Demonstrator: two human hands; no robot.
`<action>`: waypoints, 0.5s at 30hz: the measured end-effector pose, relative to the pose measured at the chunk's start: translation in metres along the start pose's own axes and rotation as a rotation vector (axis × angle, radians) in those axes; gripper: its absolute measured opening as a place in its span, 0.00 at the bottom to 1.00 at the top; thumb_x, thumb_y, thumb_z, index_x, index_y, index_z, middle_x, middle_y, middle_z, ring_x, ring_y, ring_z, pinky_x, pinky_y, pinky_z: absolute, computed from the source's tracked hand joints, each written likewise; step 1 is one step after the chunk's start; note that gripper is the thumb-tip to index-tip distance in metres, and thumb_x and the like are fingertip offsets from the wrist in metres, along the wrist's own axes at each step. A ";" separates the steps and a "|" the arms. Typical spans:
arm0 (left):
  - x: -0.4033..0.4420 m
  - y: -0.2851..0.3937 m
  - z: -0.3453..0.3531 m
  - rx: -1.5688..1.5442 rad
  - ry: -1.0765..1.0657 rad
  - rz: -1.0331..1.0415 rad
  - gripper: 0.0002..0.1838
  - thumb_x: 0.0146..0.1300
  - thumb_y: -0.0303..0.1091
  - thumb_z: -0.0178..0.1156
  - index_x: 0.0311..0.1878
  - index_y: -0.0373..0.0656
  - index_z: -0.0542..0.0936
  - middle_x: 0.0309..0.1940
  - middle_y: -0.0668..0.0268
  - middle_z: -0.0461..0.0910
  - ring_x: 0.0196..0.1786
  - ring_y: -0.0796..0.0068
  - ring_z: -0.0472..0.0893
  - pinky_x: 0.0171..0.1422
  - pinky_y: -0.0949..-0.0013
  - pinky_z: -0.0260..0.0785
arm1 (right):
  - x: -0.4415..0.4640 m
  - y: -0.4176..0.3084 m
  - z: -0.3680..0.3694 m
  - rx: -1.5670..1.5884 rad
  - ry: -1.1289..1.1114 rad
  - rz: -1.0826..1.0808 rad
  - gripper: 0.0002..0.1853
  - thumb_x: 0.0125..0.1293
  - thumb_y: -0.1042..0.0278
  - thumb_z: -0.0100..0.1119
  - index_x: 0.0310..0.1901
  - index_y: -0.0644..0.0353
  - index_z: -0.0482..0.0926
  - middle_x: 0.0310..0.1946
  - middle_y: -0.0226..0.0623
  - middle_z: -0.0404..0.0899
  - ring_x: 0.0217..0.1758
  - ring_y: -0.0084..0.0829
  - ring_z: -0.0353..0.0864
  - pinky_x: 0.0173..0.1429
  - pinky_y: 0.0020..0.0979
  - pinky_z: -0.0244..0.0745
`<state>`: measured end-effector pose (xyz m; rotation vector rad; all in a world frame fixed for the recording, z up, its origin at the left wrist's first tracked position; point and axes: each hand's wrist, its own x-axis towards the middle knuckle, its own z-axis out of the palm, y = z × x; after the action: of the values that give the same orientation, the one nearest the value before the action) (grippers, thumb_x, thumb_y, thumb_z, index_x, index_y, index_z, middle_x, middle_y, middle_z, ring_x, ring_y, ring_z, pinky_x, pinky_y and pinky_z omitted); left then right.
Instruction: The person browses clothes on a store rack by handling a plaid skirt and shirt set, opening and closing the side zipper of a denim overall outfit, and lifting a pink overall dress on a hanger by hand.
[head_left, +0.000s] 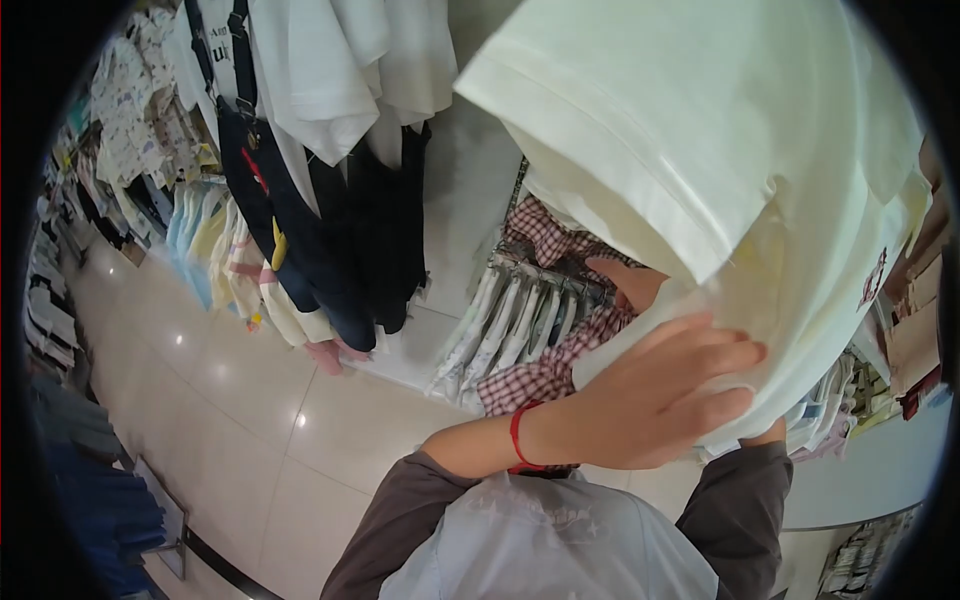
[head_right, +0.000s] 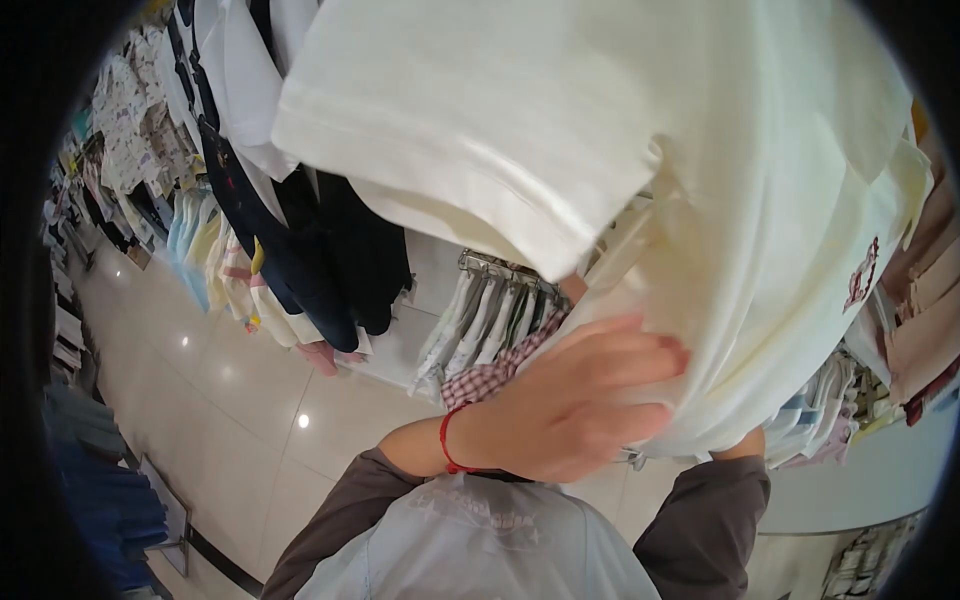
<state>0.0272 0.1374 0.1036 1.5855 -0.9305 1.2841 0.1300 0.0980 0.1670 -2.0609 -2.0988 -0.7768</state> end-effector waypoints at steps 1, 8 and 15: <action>-0.005 -0.001 -0.011 0.007 0.014 0.003 0.22 0.45 0.18 0.56 0.48 0.41 0.69 0.51 0.47 0.70 0.49 0.49 0.72 0.57 0.46 0.62 | 0.000 0.002 -0.002 0.000 0.003 -0.001 0.16 0.52 0.63 0.60 0.42 0.58 0.77 0.34 0.39 0.72 0.35 0.40 0.74 0.40 0.37 0.69; -0.029 -0.036 -0.055 0.103 0.200 -0.555 0.31 0.43 0.14 0.52 0.56 0.37 0.65 0.52 0.54 0.68 0.54 0.63 0.70 0.62 0.63 0.58 | 0.014 -0.001 0.009 0.031 0.035 -0.029 0.16 0.52 0.63 0.60 0.42 0.58 0.76 0.33 0.39 0.72 0.34 0.39 0.74 0.39 0.37 0.68; -0.054 -0.056 -0.073 -0.117 -0.211 -0.778 0.28 0.53 0.29 0.62 0.57 0.37 0.64 0.48 0.54 0.73 0.52 0.58 0.74 0.55 0.65 0.64 | 0.016 -0.003 0.013 0.056 0.070 -0.032 0.15 0.52 0.63 0.60 0.42 0.58 0.76 0.32 0.38 0.72 0.33 0.38 0.73 0.38 0.37 0.68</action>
<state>0.0447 0.2264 0.0474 1.7546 -0.4099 0.5178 0.1293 0.1181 0.1612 -1.9479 -2.0966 -0.7740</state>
